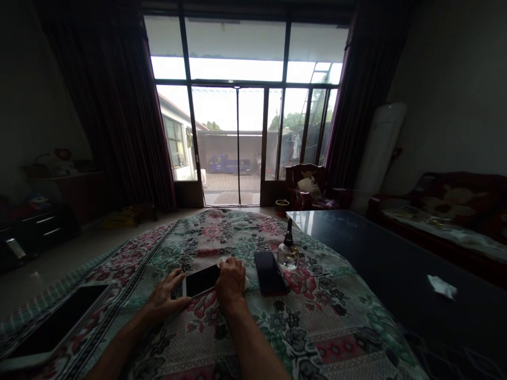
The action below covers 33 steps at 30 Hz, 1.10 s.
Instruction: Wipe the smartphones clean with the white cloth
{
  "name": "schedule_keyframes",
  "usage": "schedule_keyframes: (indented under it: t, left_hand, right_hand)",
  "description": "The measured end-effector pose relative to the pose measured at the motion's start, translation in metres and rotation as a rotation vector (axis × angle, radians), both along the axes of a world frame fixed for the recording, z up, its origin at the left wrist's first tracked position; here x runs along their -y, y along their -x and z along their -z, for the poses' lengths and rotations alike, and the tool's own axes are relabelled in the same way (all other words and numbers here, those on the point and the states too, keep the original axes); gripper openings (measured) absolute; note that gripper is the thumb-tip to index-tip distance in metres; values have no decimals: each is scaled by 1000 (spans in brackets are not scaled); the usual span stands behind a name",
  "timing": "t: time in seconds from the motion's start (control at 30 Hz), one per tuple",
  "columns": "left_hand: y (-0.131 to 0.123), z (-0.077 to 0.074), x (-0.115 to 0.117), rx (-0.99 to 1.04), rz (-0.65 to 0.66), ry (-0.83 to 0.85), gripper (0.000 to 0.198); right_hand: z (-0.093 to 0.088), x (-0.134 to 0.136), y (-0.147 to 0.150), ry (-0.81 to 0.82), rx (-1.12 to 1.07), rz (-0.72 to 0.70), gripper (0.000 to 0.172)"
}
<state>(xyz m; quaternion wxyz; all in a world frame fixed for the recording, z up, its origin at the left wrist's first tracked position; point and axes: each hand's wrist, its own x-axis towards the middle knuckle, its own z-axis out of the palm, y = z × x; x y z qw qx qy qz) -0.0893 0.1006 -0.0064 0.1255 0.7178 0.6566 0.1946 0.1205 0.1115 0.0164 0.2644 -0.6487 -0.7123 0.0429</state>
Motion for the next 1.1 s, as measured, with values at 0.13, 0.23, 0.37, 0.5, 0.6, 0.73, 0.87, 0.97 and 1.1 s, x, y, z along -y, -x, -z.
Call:
schedule_keyframes:
  t: [0.13,0.23,0.37,0.5,0.6,0.73,0.87,0.97,1.1]
  left_hand:
    - [4,1,1,12,44,7,70]
    - [8,5,0,11,66,-3,70]
    - [11,12,-3,26,83,-23,68]
    - [11,12,-4,23,82,-14,69]
    - [10,10,-4,29,82,-12,69]
    - [9,9,-1,35,66,-11,70]
    - [9,13,-1,51,62,7,71]
    - [10,14,-1,65,57,8,72]
    - [9,8,0,66,70,38,72]
  right_hand:
    - [2,3,6,-40,-23,-96,33]
    - [2,11,16,-69,8,-177,28]
    - [4,25,33,-67,60,-308,21]
    - [5,30,41,-70,49,-356,20]
    - [4,24,33,-50,46,-248,24]
    - [-2,14,13,-30,57,-50,31]
    - [-5,16,10,-11,86,-62,28]
    - [-4,27,24,-26,101,-199,24]
    - [-2,38,42,-49,100,-370,21]
